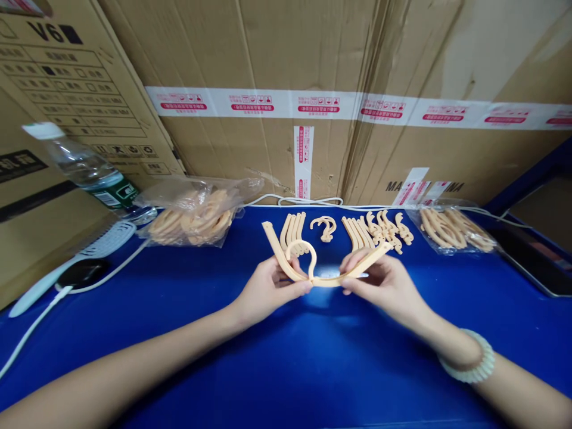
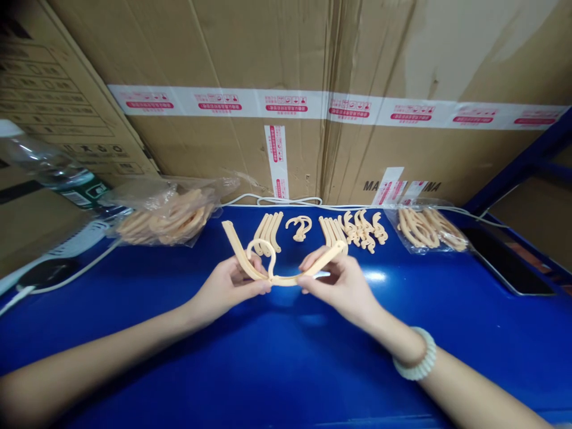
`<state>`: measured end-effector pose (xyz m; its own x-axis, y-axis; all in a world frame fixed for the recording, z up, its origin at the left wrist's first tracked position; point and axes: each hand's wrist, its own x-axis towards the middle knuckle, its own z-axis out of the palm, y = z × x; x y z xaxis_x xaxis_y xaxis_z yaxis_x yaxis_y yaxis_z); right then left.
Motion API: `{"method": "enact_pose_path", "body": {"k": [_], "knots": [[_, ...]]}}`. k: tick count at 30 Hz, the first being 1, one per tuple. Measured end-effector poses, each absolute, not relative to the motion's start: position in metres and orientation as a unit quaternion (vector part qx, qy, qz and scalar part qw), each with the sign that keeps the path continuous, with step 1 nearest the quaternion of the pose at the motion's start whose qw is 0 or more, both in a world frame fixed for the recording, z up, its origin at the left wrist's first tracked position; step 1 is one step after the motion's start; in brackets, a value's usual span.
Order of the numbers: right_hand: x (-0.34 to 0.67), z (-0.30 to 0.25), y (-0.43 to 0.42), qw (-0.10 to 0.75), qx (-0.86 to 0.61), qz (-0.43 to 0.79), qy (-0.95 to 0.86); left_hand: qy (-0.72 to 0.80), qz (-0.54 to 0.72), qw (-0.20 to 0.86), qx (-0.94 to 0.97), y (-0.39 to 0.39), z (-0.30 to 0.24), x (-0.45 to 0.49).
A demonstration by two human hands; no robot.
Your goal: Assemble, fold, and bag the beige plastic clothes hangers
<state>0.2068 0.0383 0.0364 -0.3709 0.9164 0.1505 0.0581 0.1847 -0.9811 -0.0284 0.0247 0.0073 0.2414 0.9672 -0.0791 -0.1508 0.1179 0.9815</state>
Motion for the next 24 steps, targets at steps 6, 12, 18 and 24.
{"method": "enact_pose_path", "body": {"k": [6, 12, 18, 24], "knots": [[0.246, 0.065, 0.066, 0.301, -0.321, 0.314, -0.841, 0.404, 0.481, 0.651, 0.426, 0.046, 0.017, -0.052], [0.266, 0.068, 0.081, 0.197, -0.306, 0.186, -0.913, 0.425, 0.457, 0.618, 0.479, 0.073, 0.007, -0.081], [0.272, 0.065, 0.083, 0.023, -0.354, 0.260, -0.898, 0.381, 0.307, 0.354, 0.797, 0.070, 0.005, -0.086], [0.270, 0.060, 0.083, -0.002, -0.405, 0.245, -0.881, 0.303, 0.296, 0.169, 0.890, 0.064, 0.002, -0.077]]}}
